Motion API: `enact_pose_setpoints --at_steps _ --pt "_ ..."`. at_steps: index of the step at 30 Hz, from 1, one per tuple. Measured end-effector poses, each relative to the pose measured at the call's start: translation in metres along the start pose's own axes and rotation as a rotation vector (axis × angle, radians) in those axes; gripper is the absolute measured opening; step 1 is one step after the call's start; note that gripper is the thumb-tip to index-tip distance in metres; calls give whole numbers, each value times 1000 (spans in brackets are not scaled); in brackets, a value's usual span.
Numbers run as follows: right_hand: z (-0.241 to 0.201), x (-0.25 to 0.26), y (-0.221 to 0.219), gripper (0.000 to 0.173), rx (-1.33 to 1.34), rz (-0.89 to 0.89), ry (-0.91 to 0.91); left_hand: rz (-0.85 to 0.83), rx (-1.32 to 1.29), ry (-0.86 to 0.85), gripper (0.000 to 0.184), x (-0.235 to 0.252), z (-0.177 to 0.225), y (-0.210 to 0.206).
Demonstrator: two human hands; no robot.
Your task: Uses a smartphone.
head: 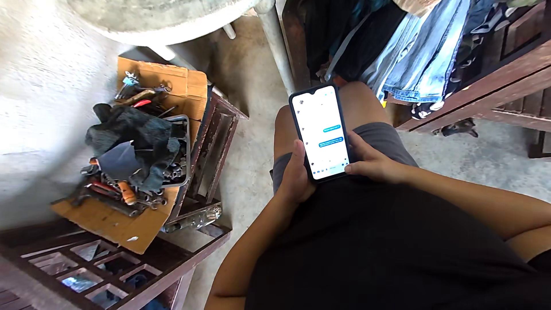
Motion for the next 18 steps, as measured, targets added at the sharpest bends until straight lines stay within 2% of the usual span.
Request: enact_pose_setpoints --at_steps 18 --pt "0 0 0 69 6 -3 -8 -10 0 1 61 0 1 0"
Point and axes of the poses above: each hand's wrist, its own x-axis towards the middle knuckle, its own y-axis out of the back of the hand, z = x × y, the point moved 2 cm from there along x, towards the middle knuckle, and after that the axes turned 8 degrees about z, right-handed, at the moved point
